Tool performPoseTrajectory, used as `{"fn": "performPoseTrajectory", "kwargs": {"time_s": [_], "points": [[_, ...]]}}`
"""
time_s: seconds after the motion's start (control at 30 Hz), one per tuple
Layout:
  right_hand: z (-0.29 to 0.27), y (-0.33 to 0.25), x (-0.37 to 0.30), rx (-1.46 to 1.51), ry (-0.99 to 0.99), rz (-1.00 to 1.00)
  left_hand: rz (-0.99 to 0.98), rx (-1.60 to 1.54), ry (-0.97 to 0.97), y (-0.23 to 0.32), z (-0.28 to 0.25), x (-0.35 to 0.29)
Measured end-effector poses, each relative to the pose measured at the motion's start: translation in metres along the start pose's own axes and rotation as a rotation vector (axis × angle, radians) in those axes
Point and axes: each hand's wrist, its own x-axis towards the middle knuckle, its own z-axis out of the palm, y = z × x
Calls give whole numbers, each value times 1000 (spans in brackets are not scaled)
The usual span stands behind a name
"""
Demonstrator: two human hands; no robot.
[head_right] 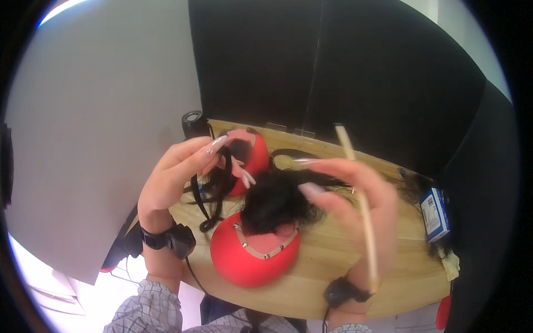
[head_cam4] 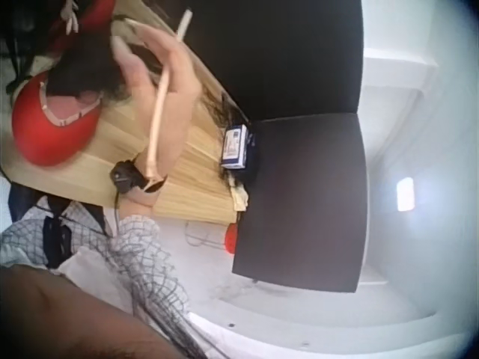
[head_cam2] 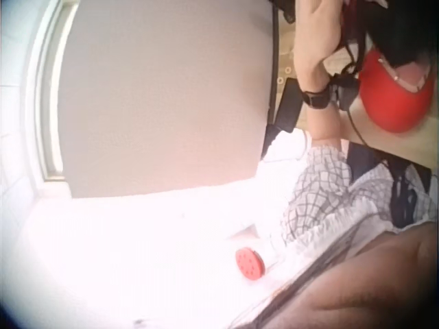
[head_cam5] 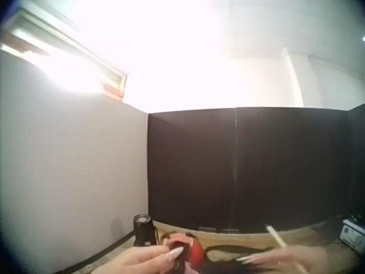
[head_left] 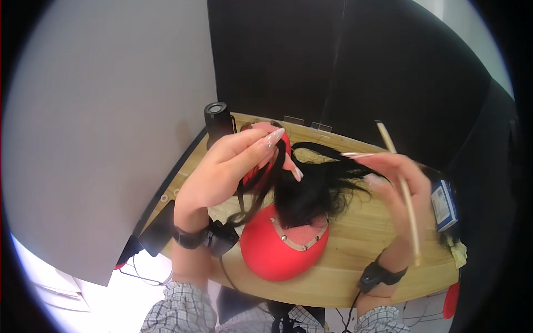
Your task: Weaving individual hair strands into a wig base using a specialized hook tool.
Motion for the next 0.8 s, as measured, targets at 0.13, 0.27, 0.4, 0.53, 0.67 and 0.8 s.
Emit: {"fn": "performPoseTrajectory", "kwargs": {"time_s": [0.13, 0.27, 0.4, 0.53, 0.67, 0.8], "points": [[41, -11, 3, -9, -50, -152, -153, 120, 13, 8, -3, -9], [52, 1, 8, -273, 10, -405, -179, 59, 25, -1, 14, -3], [63, 15, 8, -246, -50, -416, -219, 131, 21, -3, 16, -4], [60, 18, 7, -226, -73, -415, -240, 90, 9, 1, 18, -5], [61, 15, 5, -249, -69, -348, -215, 73, 23, 0, 20, -6], [67, 22, 11, -205, -35, -444, -230, 62, -14, 2, 18, -6]]}}
